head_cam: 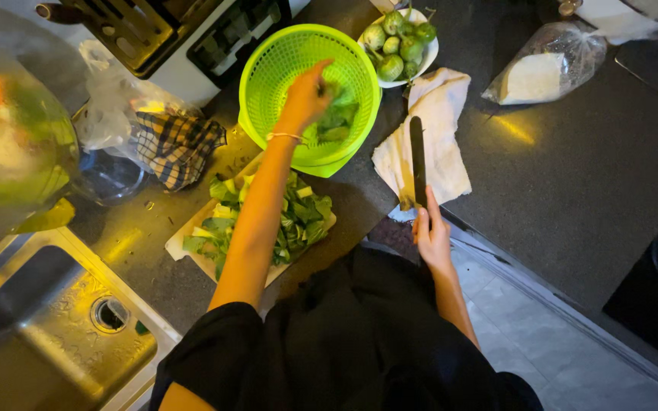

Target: The person chops leafy greens on a wooden board with a knife, cuts garlic into small pieces, and washes the greens inside a green plastic basket at a sink.

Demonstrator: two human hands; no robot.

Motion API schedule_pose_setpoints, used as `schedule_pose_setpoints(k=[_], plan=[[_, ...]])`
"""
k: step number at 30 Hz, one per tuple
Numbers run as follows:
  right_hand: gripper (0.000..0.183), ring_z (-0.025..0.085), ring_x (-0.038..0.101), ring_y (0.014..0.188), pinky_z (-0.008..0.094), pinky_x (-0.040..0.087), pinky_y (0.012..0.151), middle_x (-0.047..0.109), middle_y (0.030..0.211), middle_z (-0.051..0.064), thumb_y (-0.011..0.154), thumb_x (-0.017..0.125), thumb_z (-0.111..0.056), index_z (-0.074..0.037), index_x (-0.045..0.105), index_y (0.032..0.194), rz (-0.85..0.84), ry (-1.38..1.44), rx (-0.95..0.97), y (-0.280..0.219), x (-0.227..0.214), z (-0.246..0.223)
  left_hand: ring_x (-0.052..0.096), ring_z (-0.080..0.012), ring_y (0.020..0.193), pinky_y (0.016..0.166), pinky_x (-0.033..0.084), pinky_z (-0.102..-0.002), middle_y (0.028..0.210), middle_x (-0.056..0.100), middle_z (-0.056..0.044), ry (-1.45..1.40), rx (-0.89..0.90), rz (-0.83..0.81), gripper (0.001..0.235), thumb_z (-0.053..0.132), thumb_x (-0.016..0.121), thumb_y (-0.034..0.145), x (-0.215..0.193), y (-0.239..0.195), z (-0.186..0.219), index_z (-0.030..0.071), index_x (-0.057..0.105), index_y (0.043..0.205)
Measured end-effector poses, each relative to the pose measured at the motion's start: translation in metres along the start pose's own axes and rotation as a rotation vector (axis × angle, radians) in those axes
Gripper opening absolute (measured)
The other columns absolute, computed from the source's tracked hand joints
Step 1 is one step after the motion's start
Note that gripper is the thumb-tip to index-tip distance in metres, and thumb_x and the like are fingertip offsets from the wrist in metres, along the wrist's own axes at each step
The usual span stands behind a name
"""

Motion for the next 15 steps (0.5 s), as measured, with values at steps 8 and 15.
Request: schedule_pose_setpoints(k=[8,15], plan=[[0.053,0.007,0.048,0.051,0.026,0.045,0.049,0.053,0.063,0.001,0.110,0.047,-0.014,-0.015,0.037,0.162,-0.005,-0.016,-0.028,0.000,0.002,-0.001,0.077,-0.0212,0.079,0.072,0.058,-0.032,0.092,0.078,-0.015,-0.054,-0.036,0.089,0.028,0.013,0.079,0.085,-0.067,0.000,-0.043,0.003,0.078,0.110],[0.053,0.007,0.050,0.052,0.026,0.044,0.049,0.054,0.063,0.001,0.110,0.048,-0.015,-0.015,0.038,0.162,-0.036,-0.020,-0.059,-0.001,0.008,-0.005,0.069,-0.0233,0.064,0.059,0.052,-0.032,0.076,0.076,-0.014,-0.071,-0.339,0.169,0.041,0.022,0.091,0.073,-0.068,-0.020,-0.068,0.003,0.076,0.107]])
Point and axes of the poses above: each hand's wrist, its own y-axis towards the middle knuckle, its own x-axis out of the palm, z = x × y, the point moved 7 cm from there along y, towards the middle knuckle
